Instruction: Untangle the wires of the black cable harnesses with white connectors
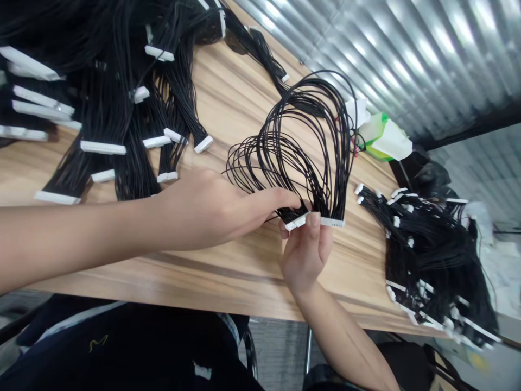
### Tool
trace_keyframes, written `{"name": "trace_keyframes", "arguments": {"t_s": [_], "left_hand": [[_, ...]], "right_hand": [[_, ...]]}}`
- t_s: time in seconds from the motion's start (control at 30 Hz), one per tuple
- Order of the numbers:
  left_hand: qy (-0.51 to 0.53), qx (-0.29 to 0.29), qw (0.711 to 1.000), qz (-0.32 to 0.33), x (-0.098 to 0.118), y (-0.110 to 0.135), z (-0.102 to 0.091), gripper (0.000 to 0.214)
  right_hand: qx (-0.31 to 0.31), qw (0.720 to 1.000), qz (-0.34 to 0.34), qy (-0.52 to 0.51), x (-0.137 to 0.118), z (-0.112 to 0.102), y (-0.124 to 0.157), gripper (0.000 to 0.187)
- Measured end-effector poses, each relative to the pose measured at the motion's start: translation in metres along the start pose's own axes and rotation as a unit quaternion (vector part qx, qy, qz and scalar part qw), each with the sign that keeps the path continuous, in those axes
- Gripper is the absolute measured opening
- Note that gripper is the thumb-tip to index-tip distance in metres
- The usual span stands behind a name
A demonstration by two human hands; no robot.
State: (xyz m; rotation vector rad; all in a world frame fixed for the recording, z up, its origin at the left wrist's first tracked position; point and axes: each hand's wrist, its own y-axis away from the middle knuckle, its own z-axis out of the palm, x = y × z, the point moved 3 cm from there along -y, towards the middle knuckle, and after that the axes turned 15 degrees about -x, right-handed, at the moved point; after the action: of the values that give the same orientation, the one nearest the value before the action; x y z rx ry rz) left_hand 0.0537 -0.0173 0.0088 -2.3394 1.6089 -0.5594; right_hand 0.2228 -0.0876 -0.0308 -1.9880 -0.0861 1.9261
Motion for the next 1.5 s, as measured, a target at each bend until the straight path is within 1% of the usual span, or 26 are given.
{"name": "trace_keyframes", "arguments": {"t_s": [0.07,0.13,0.27,0.4,0.5,0.6,0.63,0.7,0.77,0.83,0.9,1.0,1.03,1.1,1.13,1.2,1.23,1.3,1.33,1.37,1.4,1.43,1.5], "left_hand": [[-0.020,0.026,0.999,0.024,0.001,-0.001,-0.002,0.026],[-0.025,0.038,0.998,0.040,0.001,-0.002,-0.004,0.026],[-0.049,0.030,0.996,0.072,0.002,-0.002,-0.004,0.025],[-0.082,0.019,0.995,0.059,-0.001,-0.004,-0.006,0.025],[-0.088,0.036,0.994,0.063,-0.001,-0.008,-0.011,0.025],[-0.076,0.043,0.994,0.071,-0.001,-0.010,-0.013,0.026],[-0.058,0.032,0.996,0.065,-0.001,-0.010,-0.012,0.024],[0.025,-0.020,0.999,0.031,-0.004,-0.010,-0.008,0.020],[0.137,-0.074,0.988,-0.010,-0.007,-0.009,-0.003,0.017],[0.210,-0.100,0.972,-0.033,-0.011,-0.010,-0.002,0.016],[0.224,-0.126,0.966,-0.037,-0.013,-0.011,-0.002,0.017],[0.204,-0.173,0.963,-0.035,-0.015,-0.013,-0.003,0.016],[0.187,-0.174,0.966,-0.030,-0.015,-0.013,-0.004,0.017],[0.135,-0.149,0.979,-0.023,-0.015,-0.014,-0.007,0.022],[0.104,-0.131,0.986,-0.016,-0.014,-0.014,-0.009,0.026],[0.046,-0.074,0.996,0.012,-0.013,-0.014,-0.014,0.037],[0.027,-0.038,0.998,0.039,-0.011,-0.013,-0.016,0.042],[0.032,0.015,0.991,0.131,-0.004,-0.008,-0.018,0.047],[0.053,0.021,0.982,0.179,0.000,-0.005,-0.017,0.048],[0.084,0.013,0.973,0.216,0.005,-0.001,-0.014,0.048],[0.118,-0.010,0.964,0.238,0.009,0.002,-0.011,0.048],[0.153,-0.034,0.957,0.243,0.013,0.004,-0.008,0.049],[0.218,-0.076,0.948,0.219,0.018,0.006,-0.003,0.047]], "right_hand": [[0.001,1.000,-0.006,0.012,-0.001,0.001,0.001,0.025],[-0.006,1.000,-0.012,0.013,-0.001,0.001,0.002,0.027],[-0.018,1.000,-0.018,0.000,-0.002,0.001,0.003,0.024],[-0.033,0.999,-0.012,0.012,-0.002,0.000,0.003,0.026],[-0.050,0.999,-0.009,0.019,-0.002,0.001,0.004,0.028],[-0.043,0.999,-0.005,0.031,-0.001,0.000,0.005,0.024],[-0.038,0.999,-0.003,0.037,-0.001,-0.001,0.005,0.023],[-0.045,0.997,0.001,0.057,0.001,-0.003,0.007,0.021],[-0.078,0.994,-0.002,0.081,0.004,-0.005,0.008,0.020],[-0.112,0.990,-0.012,0.090,0.006,-0.006,0.009,0.019],[-0.128,0.988,-0.022,0.086,0.007,-0.008,0.010,0.017],[-0.143,0.986,-0.024,0.082,0.008,-0.009,0.010,0.018],[-0.147,0.985,-0.022,0.085,0.008,-0.009,0.010,0.019],[-0.150,0.985,-0.011,0.090,0.007,-0.008,0.009,0.020],[-0.147,0.985,-0.004,0.090,0.007,-0.007,0.008,0.021],[-0.135,0.987,0.016,0.083,0.005,-0.006,0.005,0.026],[-0.126,0.989,0.030,0.074,0.004,-0.005,0.004,0.029],[-0.098,0.993,0.054,0.049,0.003,-0.004,0.001,0.032],[-0.083,0.994,0.063,0.032,0.002,-0.003,-0.001,0.032],[-0.069,0.995,0.068,0.016,0.002,-0.003,-0.002,0.032],[-0.057,0.996,0.071,0.002,0.002,-0.003,-0.003,0.033],[-0.049,0.996,0.073,-0.006,0.002,-0.003,-0.004,0.033],[-0.040,0.996,0.076,-0.009,0.002,-0.003,-0.005,0.035]]}}
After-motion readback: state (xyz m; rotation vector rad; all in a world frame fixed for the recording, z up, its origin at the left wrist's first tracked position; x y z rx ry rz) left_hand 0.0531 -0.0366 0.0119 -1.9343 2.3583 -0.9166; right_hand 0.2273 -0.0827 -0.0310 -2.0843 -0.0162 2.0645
